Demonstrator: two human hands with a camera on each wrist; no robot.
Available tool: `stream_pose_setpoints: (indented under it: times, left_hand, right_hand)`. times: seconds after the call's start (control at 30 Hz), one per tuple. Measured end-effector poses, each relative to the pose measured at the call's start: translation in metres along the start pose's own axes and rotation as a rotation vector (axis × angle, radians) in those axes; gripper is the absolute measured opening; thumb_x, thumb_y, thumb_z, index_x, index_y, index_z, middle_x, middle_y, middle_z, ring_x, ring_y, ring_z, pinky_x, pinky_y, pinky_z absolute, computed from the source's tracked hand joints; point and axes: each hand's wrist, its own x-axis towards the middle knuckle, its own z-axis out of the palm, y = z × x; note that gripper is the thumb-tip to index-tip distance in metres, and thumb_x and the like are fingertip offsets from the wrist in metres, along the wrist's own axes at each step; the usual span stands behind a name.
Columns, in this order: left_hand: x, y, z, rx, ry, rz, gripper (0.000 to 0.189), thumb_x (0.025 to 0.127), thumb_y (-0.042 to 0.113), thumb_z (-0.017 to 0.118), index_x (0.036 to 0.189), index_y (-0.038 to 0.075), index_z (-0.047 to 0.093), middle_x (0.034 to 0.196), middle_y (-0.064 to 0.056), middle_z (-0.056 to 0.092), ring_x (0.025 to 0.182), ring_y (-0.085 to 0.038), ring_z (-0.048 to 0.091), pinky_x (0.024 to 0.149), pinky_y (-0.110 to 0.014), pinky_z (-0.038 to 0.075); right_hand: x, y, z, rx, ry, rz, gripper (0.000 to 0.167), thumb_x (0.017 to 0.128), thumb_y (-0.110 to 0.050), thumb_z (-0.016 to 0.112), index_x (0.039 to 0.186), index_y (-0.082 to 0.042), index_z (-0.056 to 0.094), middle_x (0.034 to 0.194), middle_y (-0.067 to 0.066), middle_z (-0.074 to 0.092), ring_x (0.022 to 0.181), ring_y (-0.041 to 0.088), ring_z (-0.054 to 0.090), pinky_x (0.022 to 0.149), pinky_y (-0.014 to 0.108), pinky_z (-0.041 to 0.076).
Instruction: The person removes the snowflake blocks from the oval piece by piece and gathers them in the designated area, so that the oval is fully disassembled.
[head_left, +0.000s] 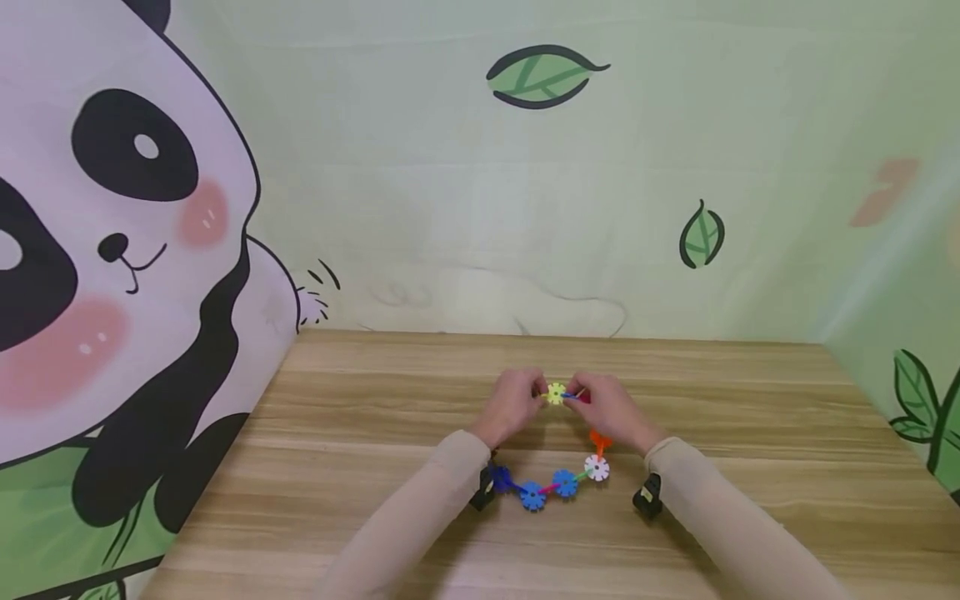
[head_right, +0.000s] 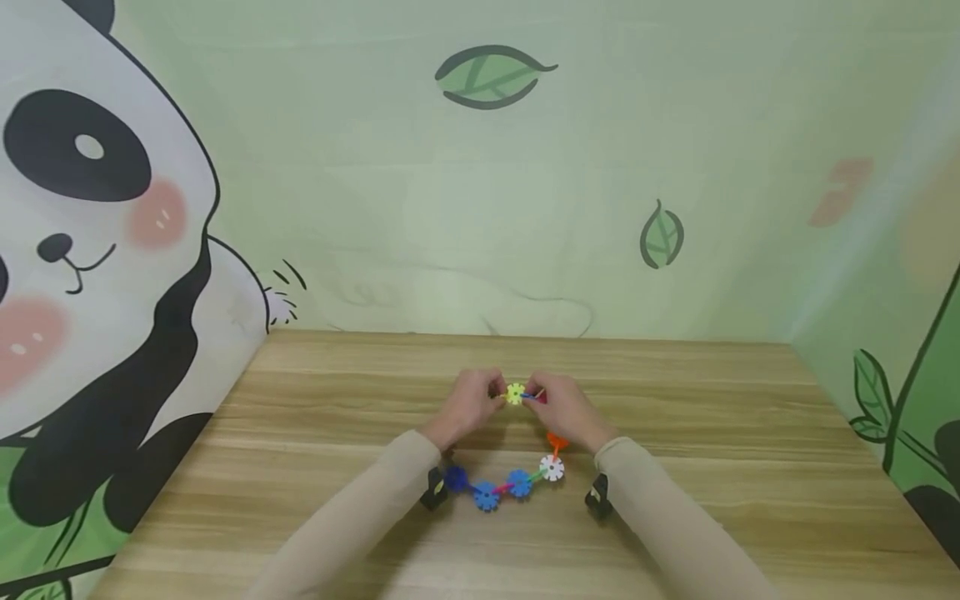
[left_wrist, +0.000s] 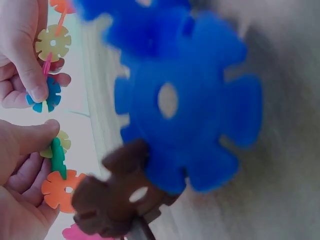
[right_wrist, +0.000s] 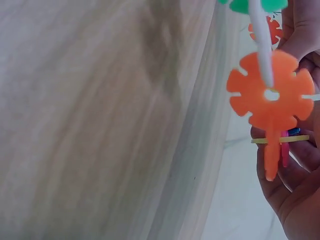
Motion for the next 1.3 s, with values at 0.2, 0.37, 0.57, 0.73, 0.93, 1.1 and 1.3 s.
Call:
stream_pose_setpoints:
  times: [0.2,0.37,0.57,0.73,0.93,1.1,1.3]
  left_hand:
    - [-0.001,-0.001,0.000,-0.061,0.006,-0.036,0.012,0.079,0.000,0.073,0.080,0.008,0.065,0.075,0.002,0.061,0.069,-0.010,0.054,0.061,-0.020,0.045]
    - [-0.002,-0.003,-0.001,-0.080,0.035,-0.017,0.014,0.079,-0.004,0.069,0.075,0.008,0.063,0.072,0.002,0.062,0.066,-0.008,0.054,0.059,-0.019,0.046]
    - [0.000,-0.006,-0.003,-0.075,0.062,-0.048,0.014,0.077,-0.001,0.072,0.073,0.008,0.063,0.069,0.002,0.060,0.066,-0.010,0.053,0.060,-0.022,0.045]
    - [0.000,-0.009,-0.006,-0.094,0.021,-0.104,0.010,0.077,0.002,0.073,0.075,0.008,0.065,0.072,0.001,0.062,0.068,-0.011,0.055,0.062,-0.022,0.046]
    - [0.000,-0.012,-0.006,-0.117,-0.036,-0.130,0.004,0.079,0.004,0.072,0.081,0.005,0.069,0.077,-0.001,0.064,0.068,-0.010,0.054,0.060,-0.021,0.046]
    - [0.000,-0.013,-0.006,-0.118,-0.062,-0.137,0.004,0.081,0.006,0.070,0.085,0.004,0.071,0.078,-0.001,0.065,0.067,-0.010,0.054,0.058,-0.021,0.046]
    - [0.000,-0.014,-0.007,-0.095,-0.086,-0.115,0.004,0.083,0.006,0.069,0.086,0.005,0.072,0.082,-0.001,0.067,0.075,-0.012,0.058,0.065,-0.023,0.048]
  right_hand:
    - [0.000,0.001,0.001,0.014,0.005,-0.011,0.005,0.088,-0.012,0.067,0.089,-0.011,0.063,0.083,0.002,0.065,0.070,0.014,0.055,0.063,0.028,0.050]
    - [-0.001,0.002,0.000,0.012,0.033,-0.010,0.004,0.088,-0.011,0.067,0.089,-0.011,0.063,0.083,-0.001,0.064,0.071,0.014,0.056,0.064,0.029,0.050]
    - [-0.001,0.001,-0.003,0.017,0.039,0.001,0.005,0.088,-0.012,0.067,0.090,-0.010,0.064,0.084,0.000,0.064,0.072,0.014,0.057,0.065,0.029,0.050]
    - [-0.001,0.002,-0.003,0.018,0.037,-0.010,0.005,0.088,-0.011,0.067,0.090,-0.009,0.063,0.084,0.001,0.064,0.072,0.014,0.057,0.066,0.030,0.050]
    - [-0.001,0.004,-0.002,0.034,0.027,-0.015,0.006,0.088,-0.011,0.067,0.092,-0.009,0.063,0.083,0.000,0.064,0.072,0.014,0.056,0.067,0.029,0.050]
    - [0.000,0.006,-0.002,0.037,0.026,-0.022,0.006,0.087,-0.011,0.067,0.092,-0.008,0.063,0.082,0.000,0.063,0.072,0.014,0.055,0.066,0.029,0.049]
    - [0.002,0.008,-0.002,0.038,0.025,-0.020,0.006,0.088,-0.011,0.067,0.091,-0.008,0.063,0.082,0.000,0.063,0.073,0.014,0.056,0.066,0.029,0.050]
